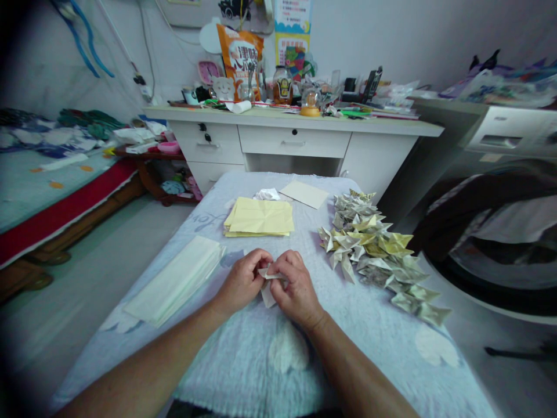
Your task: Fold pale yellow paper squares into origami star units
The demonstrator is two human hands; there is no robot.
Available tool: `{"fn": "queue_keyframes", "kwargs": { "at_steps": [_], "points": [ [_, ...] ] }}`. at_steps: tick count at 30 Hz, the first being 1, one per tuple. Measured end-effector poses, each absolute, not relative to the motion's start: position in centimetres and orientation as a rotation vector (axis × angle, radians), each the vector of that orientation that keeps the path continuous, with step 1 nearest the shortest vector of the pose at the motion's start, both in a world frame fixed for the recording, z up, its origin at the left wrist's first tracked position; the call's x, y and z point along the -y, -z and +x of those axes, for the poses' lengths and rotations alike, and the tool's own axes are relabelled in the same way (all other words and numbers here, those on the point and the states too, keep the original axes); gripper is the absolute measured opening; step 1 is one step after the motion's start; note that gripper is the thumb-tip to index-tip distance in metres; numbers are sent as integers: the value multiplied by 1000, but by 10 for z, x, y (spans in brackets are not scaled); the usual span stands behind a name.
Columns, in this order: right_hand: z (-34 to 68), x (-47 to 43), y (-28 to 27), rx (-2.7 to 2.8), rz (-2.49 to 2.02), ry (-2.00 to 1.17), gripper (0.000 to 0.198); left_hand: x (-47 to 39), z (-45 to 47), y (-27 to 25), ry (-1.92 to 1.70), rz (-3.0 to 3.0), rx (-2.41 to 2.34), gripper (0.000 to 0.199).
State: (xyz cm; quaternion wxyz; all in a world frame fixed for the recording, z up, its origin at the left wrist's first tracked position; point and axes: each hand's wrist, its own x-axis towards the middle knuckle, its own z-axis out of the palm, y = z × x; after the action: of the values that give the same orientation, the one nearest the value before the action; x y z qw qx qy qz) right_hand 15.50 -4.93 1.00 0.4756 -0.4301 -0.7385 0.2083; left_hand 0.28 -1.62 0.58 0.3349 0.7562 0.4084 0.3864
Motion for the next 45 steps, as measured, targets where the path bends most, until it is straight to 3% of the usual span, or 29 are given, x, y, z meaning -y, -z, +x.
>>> {"fn": "queue_keyframes", "kwargs": {
  "at_steps": [9,24,28,35,45],
  "points": [
    [155,50,-8,1846,-989,-551,29,15,2,-6,-995,1957,-1060,15],
    [160,45,-8,1674,-1034,-541,15,18,-1,-12,-1162,2162,-1012,4],
    [159,45,-10,1683,-991,-598,19,17,-1,-9,-1101,2156,-1023,2],
    [160,45,-10,1657,-887,-742,27,16,0,-7,-1047,2140,-1009,7],
    [162,44,-14,1607,-1051,-667,8,17,-2,-14,-988,2137,-1006,21]
  ]
}}
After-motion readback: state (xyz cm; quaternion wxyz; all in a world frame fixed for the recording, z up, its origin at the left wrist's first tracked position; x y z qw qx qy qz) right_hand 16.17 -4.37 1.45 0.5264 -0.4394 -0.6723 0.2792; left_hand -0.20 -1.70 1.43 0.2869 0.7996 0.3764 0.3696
